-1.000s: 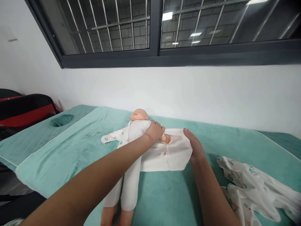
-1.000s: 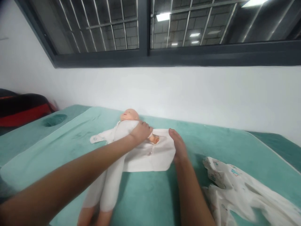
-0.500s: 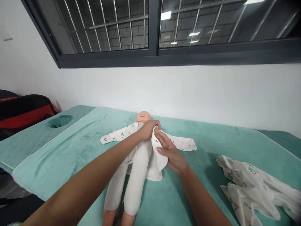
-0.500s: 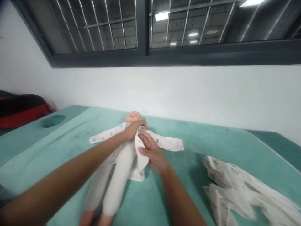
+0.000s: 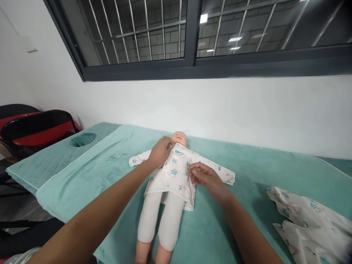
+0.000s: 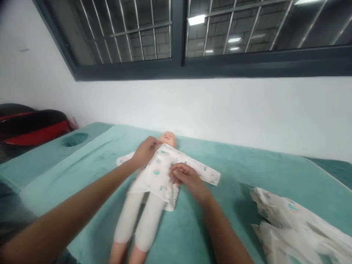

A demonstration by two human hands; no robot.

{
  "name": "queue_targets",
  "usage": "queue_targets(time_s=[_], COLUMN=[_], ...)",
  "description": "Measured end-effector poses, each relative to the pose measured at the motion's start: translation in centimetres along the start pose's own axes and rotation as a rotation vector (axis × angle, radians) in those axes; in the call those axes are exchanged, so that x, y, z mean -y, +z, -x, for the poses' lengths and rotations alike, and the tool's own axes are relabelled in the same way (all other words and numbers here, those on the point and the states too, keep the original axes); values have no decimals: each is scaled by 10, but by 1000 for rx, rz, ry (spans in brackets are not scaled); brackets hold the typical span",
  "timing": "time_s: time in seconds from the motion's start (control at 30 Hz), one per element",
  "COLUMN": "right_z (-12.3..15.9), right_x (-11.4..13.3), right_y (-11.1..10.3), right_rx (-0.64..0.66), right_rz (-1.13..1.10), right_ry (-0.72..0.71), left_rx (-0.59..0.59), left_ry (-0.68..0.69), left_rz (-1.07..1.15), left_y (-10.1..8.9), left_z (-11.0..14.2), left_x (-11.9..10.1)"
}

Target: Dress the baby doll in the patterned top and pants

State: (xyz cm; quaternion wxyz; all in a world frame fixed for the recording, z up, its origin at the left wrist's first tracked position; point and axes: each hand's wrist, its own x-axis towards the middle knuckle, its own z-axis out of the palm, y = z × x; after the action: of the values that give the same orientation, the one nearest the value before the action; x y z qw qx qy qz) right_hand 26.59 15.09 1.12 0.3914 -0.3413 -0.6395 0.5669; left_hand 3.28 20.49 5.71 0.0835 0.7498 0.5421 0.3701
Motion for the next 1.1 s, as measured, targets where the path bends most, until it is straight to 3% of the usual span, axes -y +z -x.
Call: queue_targets(time_s=[0.07,0.17,0.27,0.47,0.63,0.83,0.97,1.1], right_z=[-7,-13,-16,-16,-9,34,69,90], right_x=[-9,-19,-25,-34,-28,-17,-18,-18], right_y=[-12,-23,-26,-27,-12,36,56,62], right_rx=[-192,-328,-378,-531,-389,-123,-160,-300], right_rz=[376,741,818,818,657,583,646,749], right_ry=[98,170,157,119,52,-54,-38,-53], left_rx=[-36,8,138,277,171,115,92,-40], left_ry=[-60,-206,-337,-377,-387,-331,-197,-110], left_rz=[-26,-82,-27,291,206,318,333,278], left_y=[-3,-10,-16,-20,-26,-34,-31,-23], left_z=[11,32,54,83,92,126,160,175], left_x=[-5,-18,-34,-50,-37,-14,1,15])
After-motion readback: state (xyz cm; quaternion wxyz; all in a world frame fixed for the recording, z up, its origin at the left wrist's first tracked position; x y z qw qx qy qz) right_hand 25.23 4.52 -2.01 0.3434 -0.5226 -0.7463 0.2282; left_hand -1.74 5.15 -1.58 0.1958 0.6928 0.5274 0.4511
